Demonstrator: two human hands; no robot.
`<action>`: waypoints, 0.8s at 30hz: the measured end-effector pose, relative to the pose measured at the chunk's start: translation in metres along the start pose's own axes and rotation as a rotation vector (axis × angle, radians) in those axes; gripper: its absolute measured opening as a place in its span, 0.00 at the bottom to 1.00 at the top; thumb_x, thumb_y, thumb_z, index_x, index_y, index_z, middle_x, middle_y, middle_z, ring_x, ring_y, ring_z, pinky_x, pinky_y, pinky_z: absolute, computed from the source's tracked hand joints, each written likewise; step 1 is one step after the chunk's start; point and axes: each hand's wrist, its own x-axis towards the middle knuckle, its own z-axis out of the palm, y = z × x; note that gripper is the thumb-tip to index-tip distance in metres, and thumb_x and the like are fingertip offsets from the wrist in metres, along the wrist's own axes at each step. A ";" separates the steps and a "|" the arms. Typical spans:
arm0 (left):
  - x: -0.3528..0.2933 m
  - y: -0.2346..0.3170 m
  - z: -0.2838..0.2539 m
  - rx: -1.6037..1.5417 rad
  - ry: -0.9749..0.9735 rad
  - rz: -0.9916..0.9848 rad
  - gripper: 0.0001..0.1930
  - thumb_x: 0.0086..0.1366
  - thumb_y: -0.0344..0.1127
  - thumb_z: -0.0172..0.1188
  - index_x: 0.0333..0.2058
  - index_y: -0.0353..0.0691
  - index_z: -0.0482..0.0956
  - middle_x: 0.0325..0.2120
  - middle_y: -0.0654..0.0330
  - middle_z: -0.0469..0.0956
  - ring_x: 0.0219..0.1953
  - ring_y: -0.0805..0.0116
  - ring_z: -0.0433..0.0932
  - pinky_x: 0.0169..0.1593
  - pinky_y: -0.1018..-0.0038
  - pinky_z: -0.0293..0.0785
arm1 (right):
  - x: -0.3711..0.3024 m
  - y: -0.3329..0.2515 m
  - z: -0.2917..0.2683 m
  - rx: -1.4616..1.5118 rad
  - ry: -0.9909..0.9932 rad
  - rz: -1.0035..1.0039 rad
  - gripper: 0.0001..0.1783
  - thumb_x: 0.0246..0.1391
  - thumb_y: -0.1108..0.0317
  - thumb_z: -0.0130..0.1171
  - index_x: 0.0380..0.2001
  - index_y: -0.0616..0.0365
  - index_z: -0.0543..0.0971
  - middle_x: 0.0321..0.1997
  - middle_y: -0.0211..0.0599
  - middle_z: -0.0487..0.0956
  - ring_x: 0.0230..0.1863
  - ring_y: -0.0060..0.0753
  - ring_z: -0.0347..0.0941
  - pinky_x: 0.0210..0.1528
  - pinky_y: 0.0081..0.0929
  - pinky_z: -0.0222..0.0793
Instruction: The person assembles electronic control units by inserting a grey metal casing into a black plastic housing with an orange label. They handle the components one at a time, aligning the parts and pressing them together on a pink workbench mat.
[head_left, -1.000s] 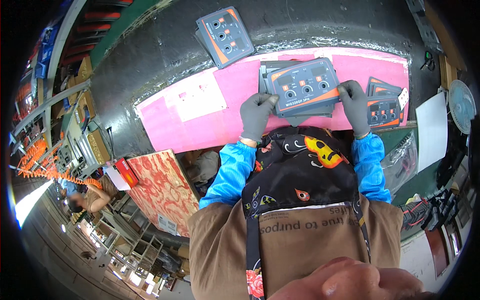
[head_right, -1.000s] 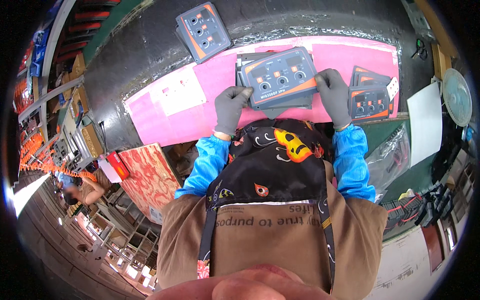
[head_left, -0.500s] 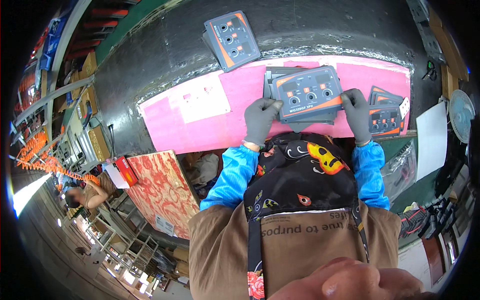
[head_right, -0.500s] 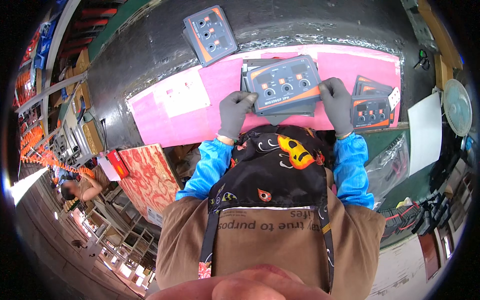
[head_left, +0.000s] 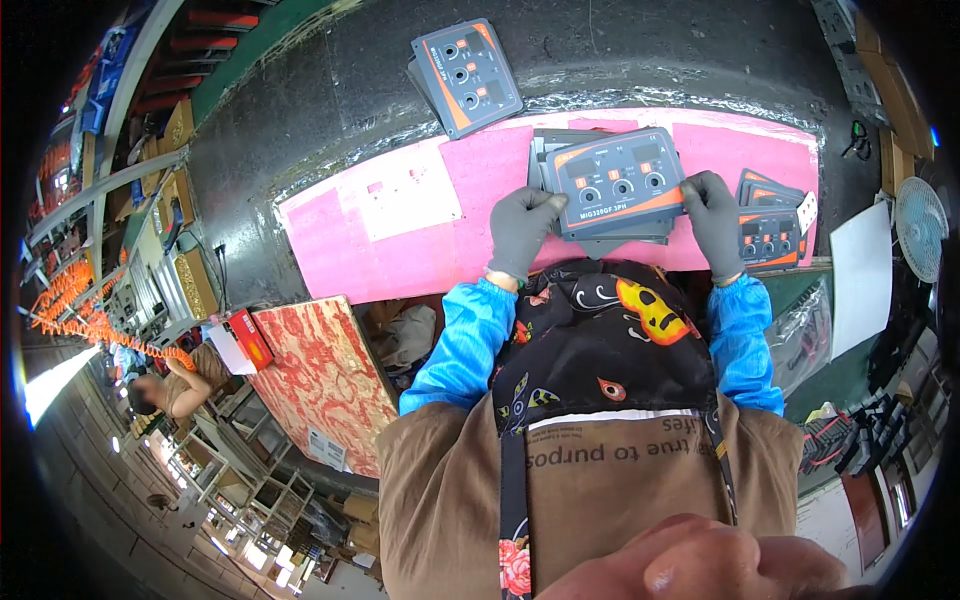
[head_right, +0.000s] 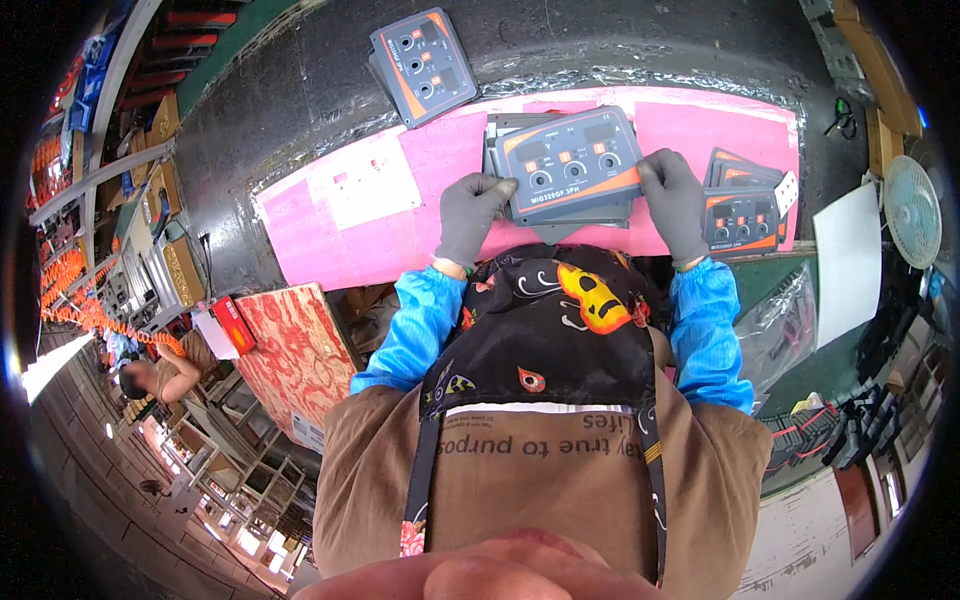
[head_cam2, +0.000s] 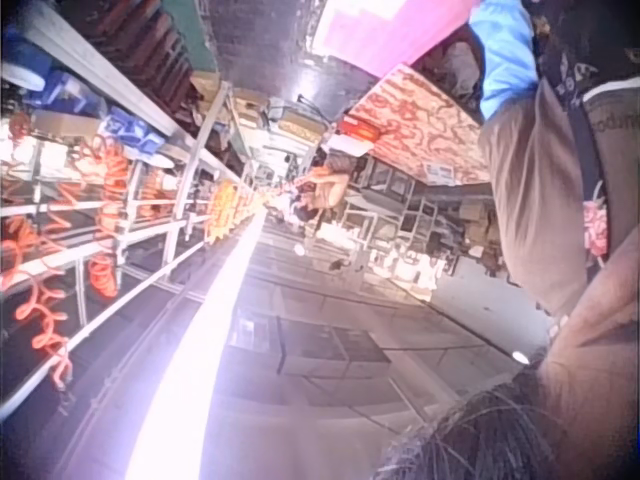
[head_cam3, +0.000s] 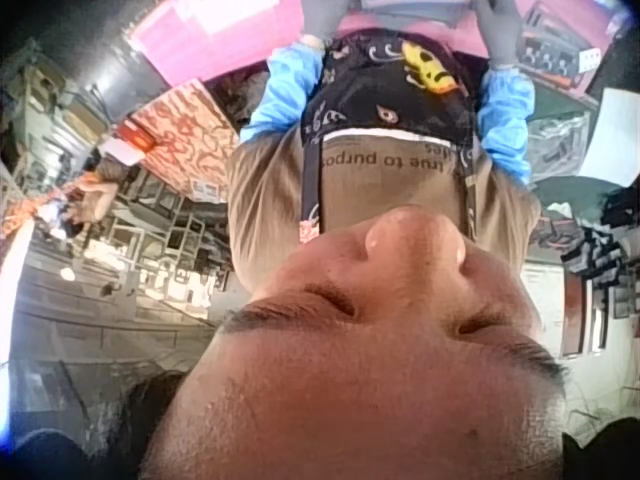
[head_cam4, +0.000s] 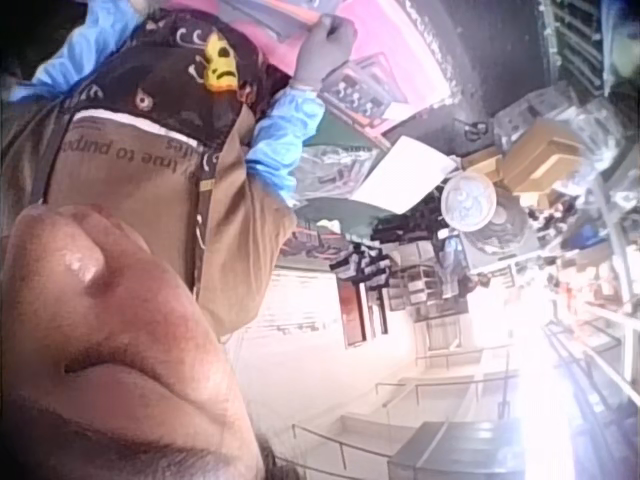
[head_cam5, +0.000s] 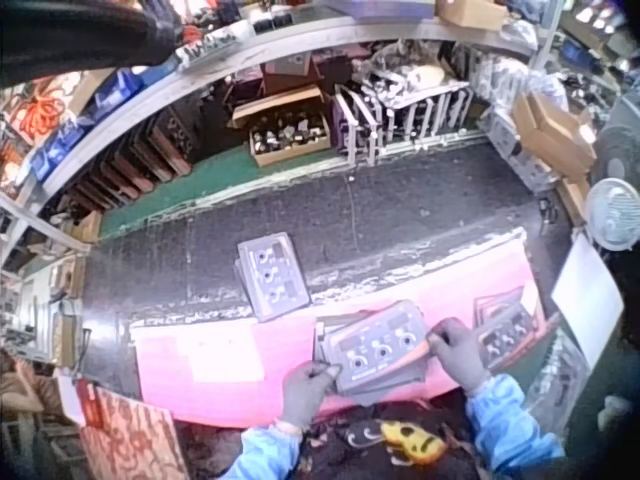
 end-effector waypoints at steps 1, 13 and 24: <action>0.004 0.000 -0.003 0.032 -0.027 0.012 0.14 0.57 0.41 0.70 0.28 0.34 0.84 0.20 0.59 0.81 0.23 0.71 0.78 0.28 0.72 0.73 | 0.003 -0.004 -0.004 -0.092 -0.021 -0.042 0.08 0.59 0.67 0.57 0.32 0.61 0.75 0.33 0.42 0.75 0.32 0.41 0.74 0.36 0.35 0.69; 0.017 0.042 0.011 0.983 0.115 0.923 0.10 0.53 0.36 0.61 0.35 0.47 0.83 0.36 0.55 0.80 0.43 0.54 0.78 0.43 0.59 0.73 | 0.030 -0.067 -0.011 -1.138 -0.254 -0.318 0.08 0.55 0.62 0.58 0.31 0.53 0.82 0.29 0.43 0.83 0.34 0.48 0.81 0.36 0.43 0.76; -0.013 -0.001 0.034 1.045 -0.015 1.107 0.52 0.43 0.72 0.64 0.66 0.55 0.65 0.67 0.50 0.61 0.71 0.45 0.53 0.62 0.26 0.43 | 0.034 -0.056 -0.005 -1.239 -0.345 -0.300 0.31 0.56 0.39 0.55 0.48 0.56 0.80 0.50 0.50 0.79 0.50 0.52 0.77 0.45 0.47 0.74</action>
